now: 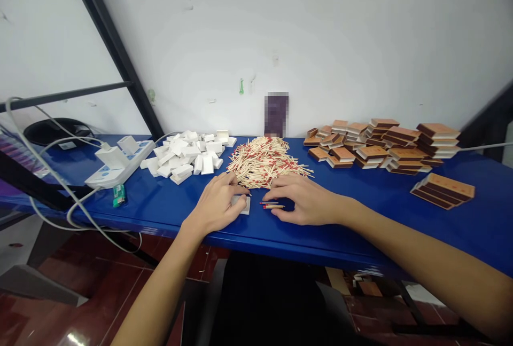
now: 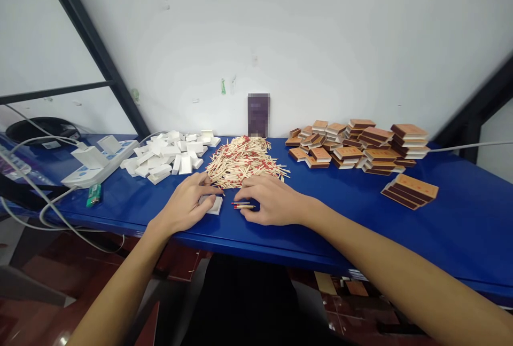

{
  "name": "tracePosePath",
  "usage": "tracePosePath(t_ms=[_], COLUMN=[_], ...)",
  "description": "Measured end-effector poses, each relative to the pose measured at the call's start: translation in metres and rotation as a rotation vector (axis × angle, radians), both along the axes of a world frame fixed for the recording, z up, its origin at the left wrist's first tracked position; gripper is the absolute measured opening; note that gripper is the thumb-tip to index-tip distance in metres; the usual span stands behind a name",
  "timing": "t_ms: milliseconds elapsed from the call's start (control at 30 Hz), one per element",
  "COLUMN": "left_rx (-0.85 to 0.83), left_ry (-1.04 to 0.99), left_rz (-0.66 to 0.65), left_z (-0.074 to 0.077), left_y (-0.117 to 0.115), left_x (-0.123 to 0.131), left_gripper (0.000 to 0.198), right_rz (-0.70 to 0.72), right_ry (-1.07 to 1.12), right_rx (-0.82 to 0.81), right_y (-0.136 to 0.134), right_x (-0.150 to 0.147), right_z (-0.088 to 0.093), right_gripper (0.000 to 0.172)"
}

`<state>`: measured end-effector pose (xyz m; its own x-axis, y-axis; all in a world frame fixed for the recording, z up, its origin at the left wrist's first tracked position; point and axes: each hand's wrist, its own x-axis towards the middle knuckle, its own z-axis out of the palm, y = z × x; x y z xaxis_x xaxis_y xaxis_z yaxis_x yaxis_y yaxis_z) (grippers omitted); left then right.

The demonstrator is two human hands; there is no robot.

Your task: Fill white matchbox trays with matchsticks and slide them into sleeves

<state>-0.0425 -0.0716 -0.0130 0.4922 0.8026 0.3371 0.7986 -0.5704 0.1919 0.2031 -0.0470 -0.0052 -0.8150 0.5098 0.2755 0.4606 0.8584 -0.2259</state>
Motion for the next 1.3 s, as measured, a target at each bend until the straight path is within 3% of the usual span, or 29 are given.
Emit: tracePosePath(t_ms=[333, 700, 967, 1300], left_rx=[-0.061, -0.022, -0.043, -0.091], left_ry=[-0.008, 0.022, 0.003, -0.019], left_rz=[-0.158, -0.048, -0.123, -0.176], left_z=[0.008, 0.004, 0.008, 0.011], left_y=[-0.007, -0.005, -0.008, -0.010], left_x=[0.002, 0.005, 0.006, 0.007], left_gripper=[0.035, 0.032, 0.029, 0.034], right_rz=[0.009, 0.008, -0.032, -0.038], right_ry=[-0.009, 0.002, 0.003, -0.010], right_rx=[0.079, 0.044, 0.056, 0.004], right_y=[0.002, 0.001, 0.000, 0.001], right_x=[0.003, 0.003, 0.001, 0.000], right_z=[0.000, 0.000, 0.000, -0.002], right_gripper=[0.020, 0.015, 0.019, 0.008])
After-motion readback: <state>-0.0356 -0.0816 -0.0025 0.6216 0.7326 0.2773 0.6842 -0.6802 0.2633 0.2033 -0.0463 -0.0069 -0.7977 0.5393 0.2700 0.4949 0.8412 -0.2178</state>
